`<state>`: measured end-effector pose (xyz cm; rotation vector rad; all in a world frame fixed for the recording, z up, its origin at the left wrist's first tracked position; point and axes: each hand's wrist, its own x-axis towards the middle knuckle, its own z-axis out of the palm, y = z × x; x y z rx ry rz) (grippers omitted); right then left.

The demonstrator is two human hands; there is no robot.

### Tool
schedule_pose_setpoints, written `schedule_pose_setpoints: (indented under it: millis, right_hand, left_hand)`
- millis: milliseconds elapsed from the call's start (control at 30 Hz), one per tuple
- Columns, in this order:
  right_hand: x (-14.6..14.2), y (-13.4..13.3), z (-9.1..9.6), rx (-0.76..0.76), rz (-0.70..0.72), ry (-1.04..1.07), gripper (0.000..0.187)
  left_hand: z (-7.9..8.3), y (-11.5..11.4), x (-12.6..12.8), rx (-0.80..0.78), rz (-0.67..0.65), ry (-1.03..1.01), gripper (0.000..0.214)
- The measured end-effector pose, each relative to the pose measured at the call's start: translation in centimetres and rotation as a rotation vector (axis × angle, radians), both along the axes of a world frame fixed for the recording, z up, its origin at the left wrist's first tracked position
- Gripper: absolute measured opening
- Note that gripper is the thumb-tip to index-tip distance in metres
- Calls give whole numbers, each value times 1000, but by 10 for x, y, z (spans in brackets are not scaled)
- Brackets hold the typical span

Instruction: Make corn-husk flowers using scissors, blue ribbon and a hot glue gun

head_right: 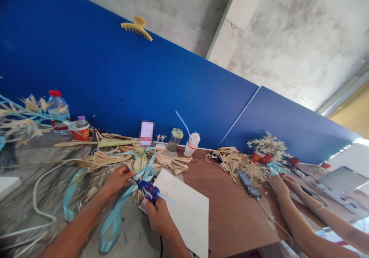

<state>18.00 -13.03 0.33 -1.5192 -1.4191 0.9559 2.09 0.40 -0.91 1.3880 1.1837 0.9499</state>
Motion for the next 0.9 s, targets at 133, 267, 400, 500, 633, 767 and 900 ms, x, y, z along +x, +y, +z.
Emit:
schedule_pose_setpoints:
  millis: [133, 267, 400, 500, 633, 767, 900]
  right_hand:
    - [1, 1, 0, -8, 6, 31, 32]
    - [0, 2, 1, 29, 11, 32, 26]
    - [0, 0, 2, -21, 0, -18, 28]
    - [2, 0, 1, -9, 8, 8, 28]
    - [2, 3, -5, 47, 14, 22, 22]
    - [4, 2, -7, 18, -16, 4, 22]
    - [16, -6, 1, 13, -50, -21, 22]
  left_hand:
    - [2, 0, -1, 7, -19, 30, 22]
    - [-1, 1, -1, 6, -10, 26, 22]
    - [-7, 3, 0, -10, 4, -31, 22]
    - [-8, 3, 1, -8, 10, -45, 25]
    - [0, -1, -1, -21, 17, -87, 30]
    - [9, -5, -1, -67, 6, -175, 31]
    - [6, -4, 0, -82, 11, -181, 32]
